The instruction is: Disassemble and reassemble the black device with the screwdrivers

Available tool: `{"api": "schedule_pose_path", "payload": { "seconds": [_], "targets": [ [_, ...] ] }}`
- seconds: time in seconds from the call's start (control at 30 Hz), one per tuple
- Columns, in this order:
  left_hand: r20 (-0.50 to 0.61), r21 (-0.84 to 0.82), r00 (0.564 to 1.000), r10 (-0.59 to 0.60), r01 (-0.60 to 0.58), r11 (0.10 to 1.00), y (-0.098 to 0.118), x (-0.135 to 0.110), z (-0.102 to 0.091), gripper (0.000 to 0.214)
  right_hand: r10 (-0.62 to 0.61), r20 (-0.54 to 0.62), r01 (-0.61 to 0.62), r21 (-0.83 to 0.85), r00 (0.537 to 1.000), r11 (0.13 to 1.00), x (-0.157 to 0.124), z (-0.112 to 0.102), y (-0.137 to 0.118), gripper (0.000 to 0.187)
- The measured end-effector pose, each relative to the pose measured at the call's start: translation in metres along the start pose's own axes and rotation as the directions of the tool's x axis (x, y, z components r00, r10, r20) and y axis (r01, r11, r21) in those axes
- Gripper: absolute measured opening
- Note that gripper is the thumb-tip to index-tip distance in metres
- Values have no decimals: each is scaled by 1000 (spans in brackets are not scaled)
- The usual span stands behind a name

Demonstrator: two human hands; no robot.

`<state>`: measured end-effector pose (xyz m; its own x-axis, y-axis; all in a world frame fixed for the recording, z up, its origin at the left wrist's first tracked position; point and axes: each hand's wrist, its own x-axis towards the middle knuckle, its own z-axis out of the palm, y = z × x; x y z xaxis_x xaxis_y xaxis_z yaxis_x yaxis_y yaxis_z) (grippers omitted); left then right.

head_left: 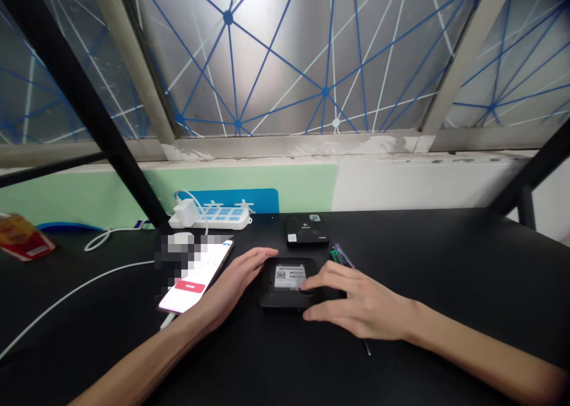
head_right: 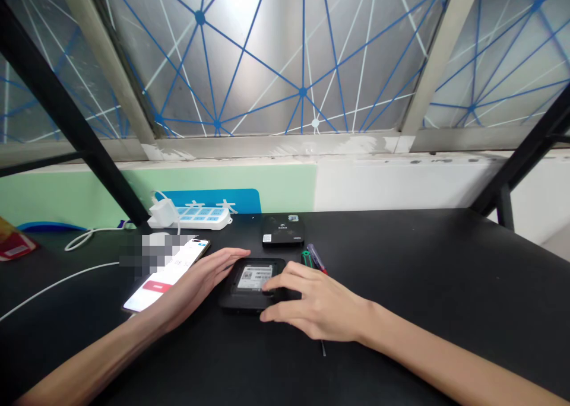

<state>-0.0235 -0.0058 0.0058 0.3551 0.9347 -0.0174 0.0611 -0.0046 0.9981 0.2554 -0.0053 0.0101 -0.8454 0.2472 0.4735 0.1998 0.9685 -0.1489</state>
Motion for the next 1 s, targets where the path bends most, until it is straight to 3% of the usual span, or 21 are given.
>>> {"api": "schedule_pose_path", "payload": {
  "seconds": [0.13,0.23,0.37,0.47,0.53,0.6,0.7,0.77,0.83,1.0],
  "targets": [
    [-8,60,1000,16,-16,998,-2,0,-2,33,34,104,-39,50,994,998,2,3,-4,24],
    [-51,203,998,22,-11,979,-2,1,-3,31,57,122,-66,71,991,995,3,4,-5,24],
    [-14,444,996,88,-72,893,-1,1,0,32,93,45,-98,107,995,989,2,-1,-1,18],
    [24,615,982,186,-161,772,-4,-1,3,36,198,-58,-200,-31,979,979,-2,-9,11,19],
    [42,720,972,232,-190,667,-7,-3,4,39,343,-118,-359,-158,932,920,-7,-14,24,20],
    [62,788,967,246,-199,582,-9,-5,5,41,492,-155,-515,-215,857,830,-12,-18,37,21],
    [101,827,965,241,-216,518,-9,-6,6,43,682,-93,-683,-226,725,695,-19,-20,52,37],
    [115,827,964,241,-227,514,-7,-7,7,44,741,-39,-731,-209,670,650,-22,-20,56,42],
    [116,820,965,237,-228,526,-7,-7,8,44,760,13,-748,-169,650,642,-24,-19,57,46],
    [105,793,965,239,-226,566,-6,-7,9,44,732,51,-726,-105,679,680,-25,-18,56,51]
  ]
}}
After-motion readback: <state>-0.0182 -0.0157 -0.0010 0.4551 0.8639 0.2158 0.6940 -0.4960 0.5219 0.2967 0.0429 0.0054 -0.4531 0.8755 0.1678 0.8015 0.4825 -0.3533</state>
